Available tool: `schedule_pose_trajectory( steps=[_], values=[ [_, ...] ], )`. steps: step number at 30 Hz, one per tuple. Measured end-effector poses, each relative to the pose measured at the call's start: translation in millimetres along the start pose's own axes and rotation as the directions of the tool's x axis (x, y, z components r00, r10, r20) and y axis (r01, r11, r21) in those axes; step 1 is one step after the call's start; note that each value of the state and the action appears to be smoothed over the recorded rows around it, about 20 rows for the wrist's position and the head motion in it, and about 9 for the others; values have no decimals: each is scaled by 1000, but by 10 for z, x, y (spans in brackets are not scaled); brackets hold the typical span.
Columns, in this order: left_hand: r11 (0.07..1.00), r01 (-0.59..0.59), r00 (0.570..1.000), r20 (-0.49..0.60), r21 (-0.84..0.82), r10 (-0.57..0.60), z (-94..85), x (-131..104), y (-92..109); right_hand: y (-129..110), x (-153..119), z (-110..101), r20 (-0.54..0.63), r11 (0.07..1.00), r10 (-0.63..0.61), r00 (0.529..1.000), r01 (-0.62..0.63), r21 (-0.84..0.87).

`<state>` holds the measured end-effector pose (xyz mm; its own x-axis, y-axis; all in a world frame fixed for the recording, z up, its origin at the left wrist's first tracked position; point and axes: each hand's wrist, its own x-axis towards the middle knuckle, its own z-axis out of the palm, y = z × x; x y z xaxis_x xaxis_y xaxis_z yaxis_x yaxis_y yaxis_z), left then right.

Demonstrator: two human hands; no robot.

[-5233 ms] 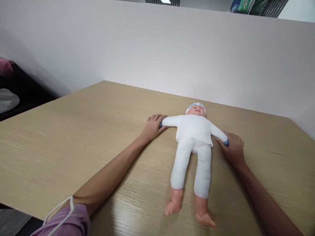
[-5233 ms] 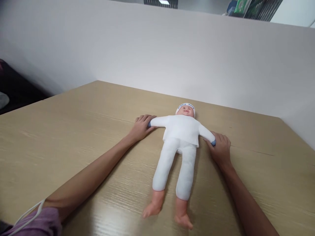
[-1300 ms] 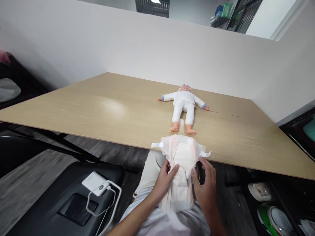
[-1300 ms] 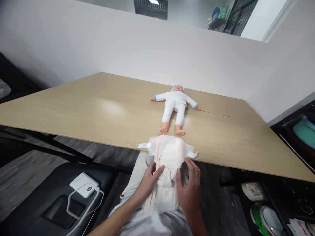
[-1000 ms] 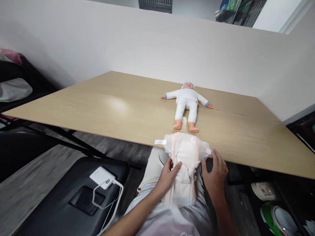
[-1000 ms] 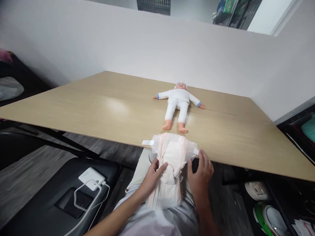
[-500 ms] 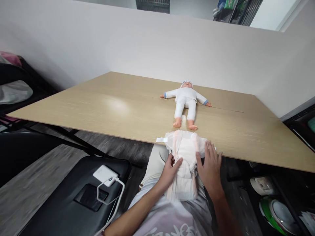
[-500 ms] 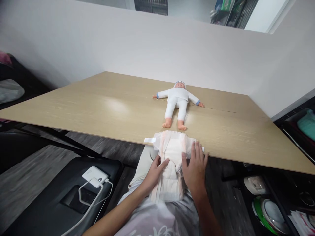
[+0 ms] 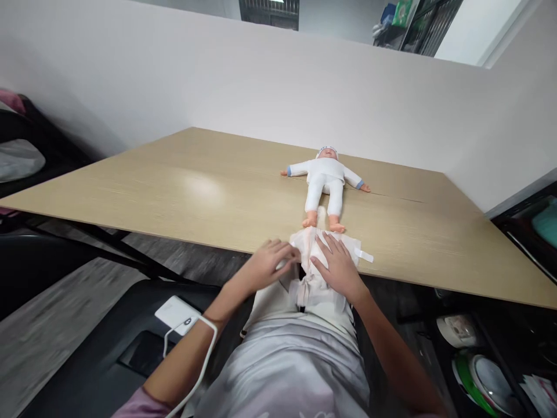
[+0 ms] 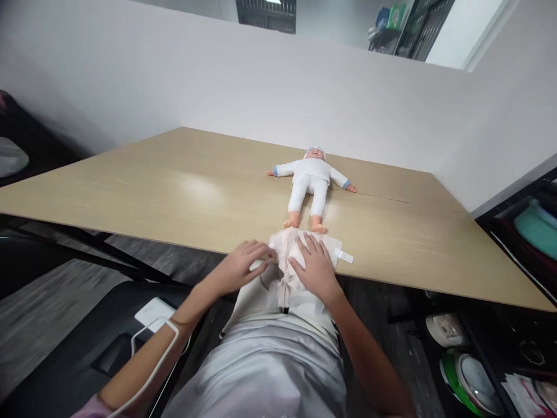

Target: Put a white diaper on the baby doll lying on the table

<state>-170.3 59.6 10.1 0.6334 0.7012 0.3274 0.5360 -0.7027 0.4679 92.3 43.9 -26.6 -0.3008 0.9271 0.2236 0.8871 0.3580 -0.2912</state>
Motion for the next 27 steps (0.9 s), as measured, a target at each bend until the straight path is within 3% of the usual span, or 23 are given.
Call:
schedule_pose_trajectory(
  steps=[2, 5, 8, 11, 15, 22, 25, 27],
  values=[
    [989, -64, 998, -16, 136, 67, -192, 234, -216, 3, 19, -4, -5, 1000, -7, 1000, 7, -11],
    [952, -97, 993, -30, 290, 110, -273, 708, -519, 10, 38, -22, 5, 1000, -24, 1000, 24, -3],
    [886, -154, 988, 63, 437, 141, -193, 1223, -719, 29, 59, -59, 7, 999, -41, 999, 41, 10],
    [799, -334, 940, 240, 501, 243, -35, 1634, -772, 48, 69, -85, 20, 998, -63, 998, 62, 18],
    [709, -548, 829, 400, 444, 391, 163, 1941, -746, 54, 58, -72, 4, 997, -69, 998, 69, 17],
    [625, -738, 671, 381, 255, 636, 148, 2236, -789, 63, 18, 6, 24, 997, -79, 997, 79, 1],
    [638, -758, 641, 341, 137, 688, 62, 2329, -773, 126, 57, 23, 56, 996, -82, 995, 83, -10],
    [680, -733, 659, 280, 29, 699, -39, 2400, -732, 191, 122, 17, 84, 997, -79, 993, 81, -18]
  ],
)
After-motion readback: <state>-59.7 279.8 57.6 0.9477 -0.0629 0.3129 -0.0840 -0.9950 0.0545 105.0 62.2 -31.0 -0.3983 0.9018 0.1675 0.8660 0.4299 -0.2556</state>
